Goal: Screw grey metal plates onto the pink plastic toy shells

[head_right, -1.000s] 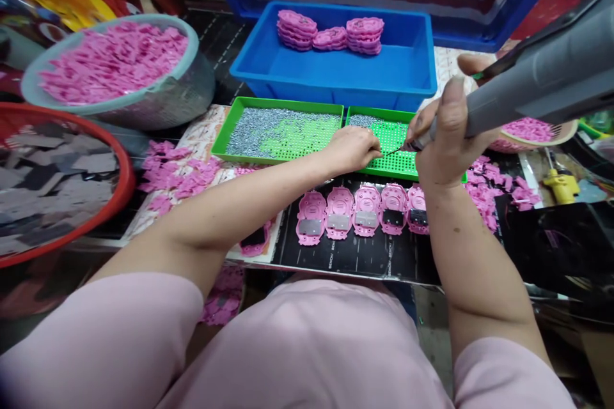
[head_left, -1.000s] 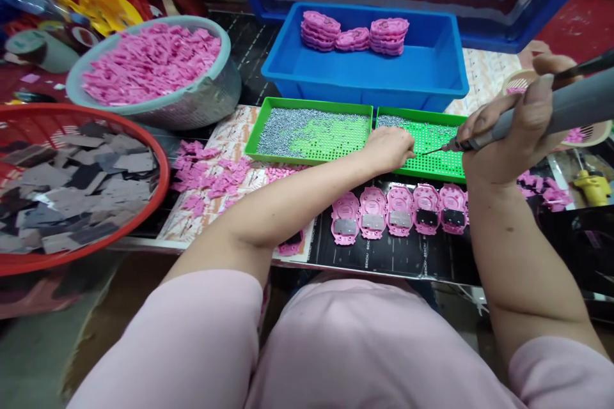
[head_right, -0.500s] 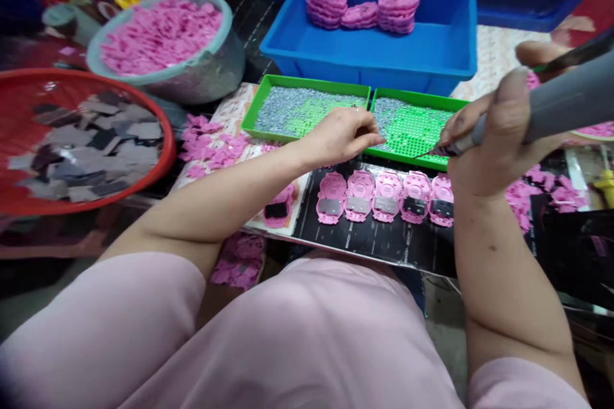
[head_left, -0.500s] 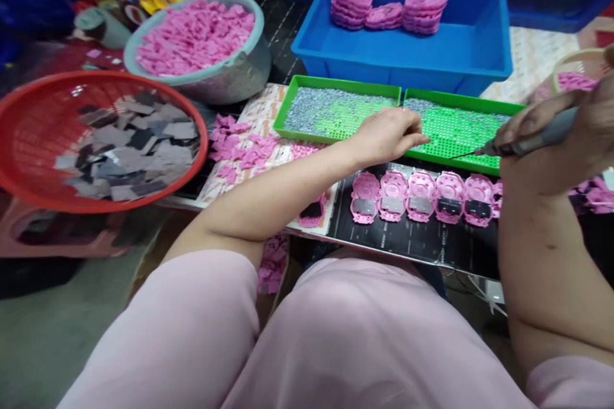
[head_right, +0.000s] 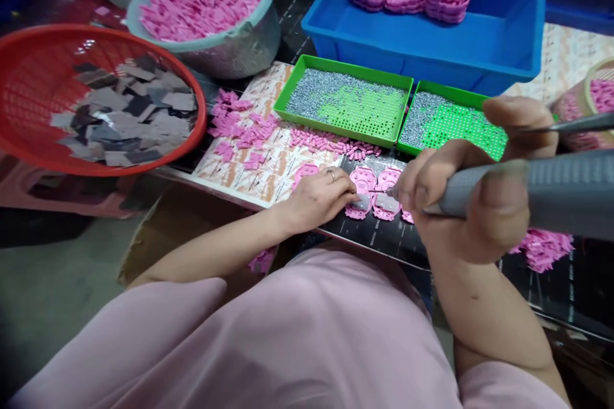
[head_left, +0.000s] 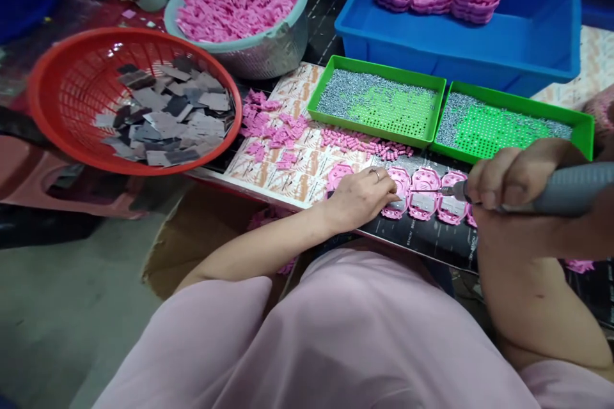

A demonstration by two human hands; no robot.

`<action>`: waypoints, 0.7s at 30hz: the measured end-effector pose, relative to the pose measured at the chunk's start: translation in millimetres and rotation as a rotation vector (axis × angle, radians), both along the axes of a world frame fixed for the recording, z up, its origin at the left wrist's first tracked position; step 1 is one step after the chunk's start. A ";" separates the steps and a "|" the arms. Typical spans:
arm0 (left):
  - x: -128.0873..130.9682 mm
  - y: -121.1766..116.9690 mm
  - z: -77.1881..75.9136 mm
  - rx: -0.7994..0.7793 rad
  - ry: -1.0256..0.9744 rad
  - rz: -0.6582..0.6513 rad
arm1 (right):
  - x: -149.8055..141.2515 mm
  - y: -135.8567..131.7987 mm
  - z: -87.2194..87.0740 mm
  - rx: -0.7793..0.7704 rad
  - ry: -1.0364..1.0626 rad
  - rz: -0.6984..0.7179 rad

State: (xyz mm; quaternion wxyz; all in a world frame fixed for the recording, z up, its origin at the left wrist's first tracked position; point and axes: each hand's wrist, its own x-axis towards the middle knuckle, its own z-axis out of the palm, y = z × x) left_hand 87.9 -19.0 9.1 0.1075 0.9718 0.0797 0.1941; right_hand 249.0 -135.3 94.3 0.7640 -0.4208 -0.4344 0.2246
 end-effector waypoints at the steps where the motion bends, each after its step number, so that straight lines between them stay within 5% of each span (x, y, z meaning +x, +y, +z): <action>1: -1.0 -1.1 -0.9 -0.010 -0.019 0.000 | -2.7 -0.9 -2.1 0.052 -0.016 0.069; 4: -3.3 -2.5 -0.5 -0.070 -0.041 -0.021 | -9.6 -1.8 -6.7 0.138 -0.046 0.188; 21: -13.2 -0.7 0.9 -0.400 -0.032 -0.082 | -43.0 10.1 7.1 0.068 -0.075 0.144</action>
